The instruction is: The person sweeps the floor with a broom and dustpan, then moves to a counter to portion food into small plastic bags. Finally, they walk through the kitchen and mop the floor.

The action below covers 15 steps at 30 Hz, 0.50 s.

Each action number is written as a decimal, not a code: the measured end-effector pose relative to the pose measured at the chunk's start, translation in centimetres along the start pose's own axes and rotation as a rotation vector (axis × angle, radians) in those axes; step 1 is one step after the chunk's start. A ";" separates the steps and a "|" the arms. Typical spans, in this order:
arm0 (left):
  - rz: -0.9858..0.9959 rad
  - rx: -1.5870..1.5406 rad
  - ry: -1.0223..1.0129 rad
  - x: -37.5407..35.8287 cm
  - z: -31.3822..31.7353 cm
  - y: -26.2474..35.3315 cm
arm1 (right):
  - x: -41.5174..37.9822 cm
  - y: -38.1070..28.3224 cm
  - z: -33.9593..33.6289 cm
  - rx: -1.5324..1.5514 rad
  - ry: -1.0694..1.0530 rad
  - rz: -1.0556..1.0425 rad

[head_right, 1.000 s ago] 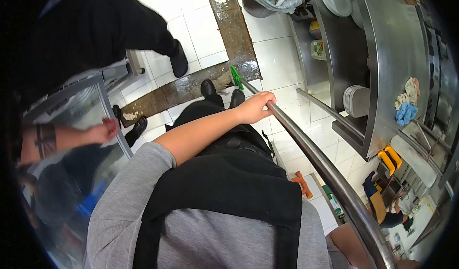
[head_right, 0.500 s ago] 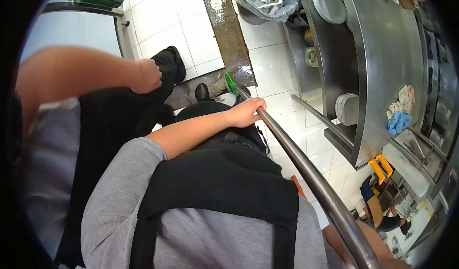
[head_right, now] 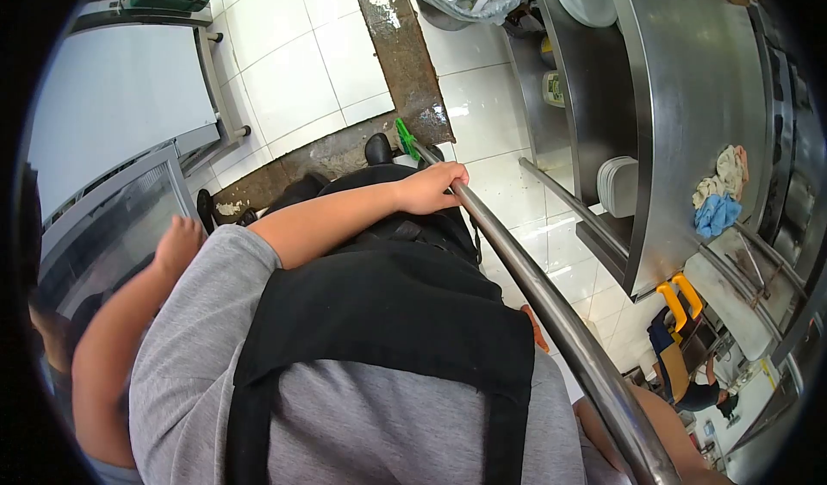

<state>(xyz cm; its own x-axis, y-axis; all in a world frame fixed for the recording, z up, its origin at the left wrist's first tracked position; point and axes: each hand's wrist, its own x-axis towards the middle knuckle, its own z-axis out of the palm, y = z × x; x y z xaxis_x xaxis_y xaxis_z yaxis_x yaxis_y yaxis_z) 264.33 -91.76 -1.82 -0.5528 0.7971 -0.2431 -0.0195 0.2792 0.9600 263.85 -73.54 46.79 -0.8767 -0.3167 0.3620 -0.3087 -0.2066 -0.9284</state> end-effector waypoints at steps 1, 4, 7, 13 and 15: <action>0.008 -0.003 -0.017 0.0 -0.2 -0.1 | -0.1 0.0 0.3 -0.004 0.001 0.000; 0.028 -0.009 0.036 -0.8 -0.1 -0.2 | 0.1 -0.2 0.8 0.014 -0.026 0.010; 0.039 0.000 0.151 -1.6 1.0 -0.1 | 0.5 0.6 1.6 0.027 -0.148 -0.011; 0.026 0.019 0.291 -2.2 2.6 -0.7 | 0.1 2.4 4.1 0.139 -0.121 -0.145; 0.004 -0.004 0.286 -2.1 2.6 -0.8 | 0.4 3.1 4.3 0.140 -0.123 -0.158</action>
<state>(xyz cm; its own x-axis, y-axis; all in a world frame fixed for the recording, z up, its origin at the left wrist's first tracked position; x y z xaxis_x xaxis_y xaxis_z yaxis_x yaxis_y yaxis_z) 267.69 -92.26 -2.48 -0.7652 0.6147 -0.1912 -0.0202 0.2740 0.9615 264.15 -78.33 44.43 -0.7673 -0.3792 0.5171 -0.3767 -0.3861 -0.8420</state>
